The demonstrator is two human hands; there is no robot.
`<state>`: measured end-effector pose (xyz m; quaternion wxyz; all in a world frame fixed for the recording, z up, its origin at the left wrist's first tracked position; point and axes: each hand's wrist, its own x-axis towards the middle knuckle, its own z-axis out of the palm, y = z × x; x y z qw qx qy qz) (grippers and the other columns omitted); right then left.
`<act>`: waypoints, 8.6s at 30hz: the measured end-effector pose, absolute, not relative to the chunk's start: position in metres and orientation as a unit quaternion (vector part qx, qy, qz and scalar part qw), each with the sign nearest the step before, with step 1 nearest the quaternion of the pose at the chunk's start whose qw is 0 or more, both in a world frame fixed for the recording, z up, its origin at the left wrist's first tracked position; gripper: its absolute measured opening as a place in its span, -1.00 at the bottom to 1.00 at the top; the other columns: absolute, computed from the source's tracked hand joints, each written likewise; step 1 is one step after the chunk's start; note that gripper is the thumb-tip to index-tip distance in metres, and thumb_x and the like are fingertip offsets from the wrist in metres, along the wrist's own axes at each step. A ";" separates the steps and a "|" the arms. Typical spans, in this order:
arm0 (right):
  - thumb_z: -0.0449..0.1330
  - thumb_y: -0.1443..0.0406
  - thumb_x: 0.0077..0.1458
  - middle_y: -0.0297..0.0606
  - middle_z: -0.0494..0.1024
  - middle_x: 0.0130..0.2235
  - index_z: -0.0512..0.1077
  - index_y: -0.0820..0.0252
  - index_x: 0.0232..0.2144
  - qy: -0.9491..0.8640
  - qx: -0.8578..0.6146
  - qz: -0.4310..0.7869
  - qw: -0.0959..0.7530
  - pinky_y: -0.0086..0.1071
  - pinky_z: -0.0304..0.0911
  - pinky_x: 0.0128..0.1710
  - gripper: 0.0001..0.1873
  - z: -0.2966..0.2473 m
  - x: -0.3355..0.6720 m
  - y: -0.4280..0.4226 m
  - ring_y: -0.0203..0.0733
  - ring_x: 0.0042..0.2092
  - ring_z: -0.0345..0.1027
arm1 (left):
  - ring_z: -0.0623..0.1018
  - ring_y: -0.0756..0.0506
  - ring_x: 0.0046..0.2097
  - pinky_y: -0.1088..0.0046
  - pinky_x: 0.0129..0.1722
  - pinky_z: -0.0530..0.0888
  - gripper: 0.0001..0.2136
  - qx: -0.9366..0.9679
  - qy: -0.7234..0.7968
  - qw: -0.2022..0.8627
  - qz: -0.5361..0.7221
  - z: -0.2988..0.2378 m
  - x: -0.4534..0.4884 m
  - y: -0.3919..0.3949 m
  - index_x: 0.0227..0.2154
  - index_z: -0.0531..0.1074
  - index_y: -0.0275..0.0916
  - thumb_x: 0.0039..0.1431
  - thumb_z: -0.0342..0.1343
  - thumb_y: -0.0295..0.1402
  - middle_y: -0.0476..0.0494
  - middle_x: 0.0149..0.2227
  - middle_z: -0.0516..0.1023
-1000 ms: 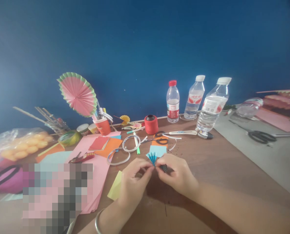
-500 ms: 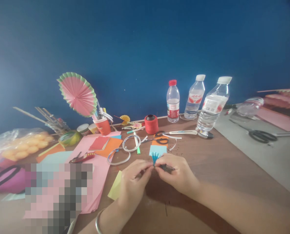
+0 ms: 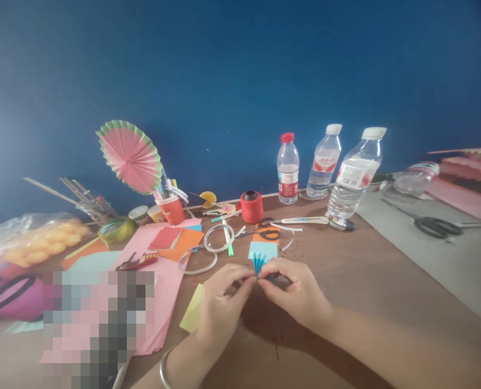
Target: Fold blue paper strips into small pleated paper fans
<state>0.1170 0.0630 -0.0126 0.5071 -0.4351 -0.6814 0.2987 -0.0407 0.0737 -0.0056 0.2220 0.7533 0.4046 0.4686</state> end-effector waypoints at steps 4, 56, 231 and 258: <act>0.12 0.38 -0.05 -0.36 0.47 -0.46 0.40 0.18 -0.49 -0.679 -0.437 0.311 0.501 -0.48 0.21 -0.38 -0.94 -0.012 0.117 0.064 -0.33 -0.42 0.32 | 0.44 0.05 -0.43 0.60 -0.48 0.36 -0.95 0.756 0.411 0.202 0.468 -0.007 -0.041 0.072 -0.47 0.40 -0.21 -0.01 0.11 -0.49 0.02 -0.48 0.45; 0.13 0.45 -0.15 -0.32 0.45 -0.40 0.37 0.20 -0.43 -0.685 -0.390 0.382 0.483 -0.45 0.24 -0.32 -0.85 -0.002 0.120 0.066 -0.30 -0.34 0.31 | 0.44 0.04 -0.43 0.57 -0.45 0.36 -0.95 0.774 0.408 0.136 0.465 -0.004 -0.044 0.071 -0.48 0.43 -0.20 -0.02 0.12 -0.47 0.01 -0.48 0.46; 0.22 0.32 -0.08 -0.33 0.45 -0.37 0.38 0.12 -0.30 -0.646 -0.406 0.320 0.562 -0.39 0.28 -0.31 -0.79 -0.017 0.123 0.073 -0.29 -0.35 0.32 | 0.45 0.00 -0.25 0.47 -0.24 0.41 -0.84 0.763 0.341 0.253 0.487 -0.009 -0.042 0.074 -0.42 0.28 -0.19 -0.01 0.00 -0.61 -0.01 -0.33 0.42; 0.22 0.27 -0.07 -0.30 0.47 -0.29 0.41 0.09 -0.27 -0.680 -0.413 0.313 0.519 -0.40 0.29 -0.31 -0.77 -0.018 0.127 0.074 -0.28 -0.34 0.31 | 0.49 0.03 -0.39 0.57 -0.36 0.42 -0.93 0.711 0.450 0.254 0.477 -0.007 -0.043 0.076 -0.44 0.49 -0.16 -0.02 0.14 -0.43 0.02 -0.43 0.53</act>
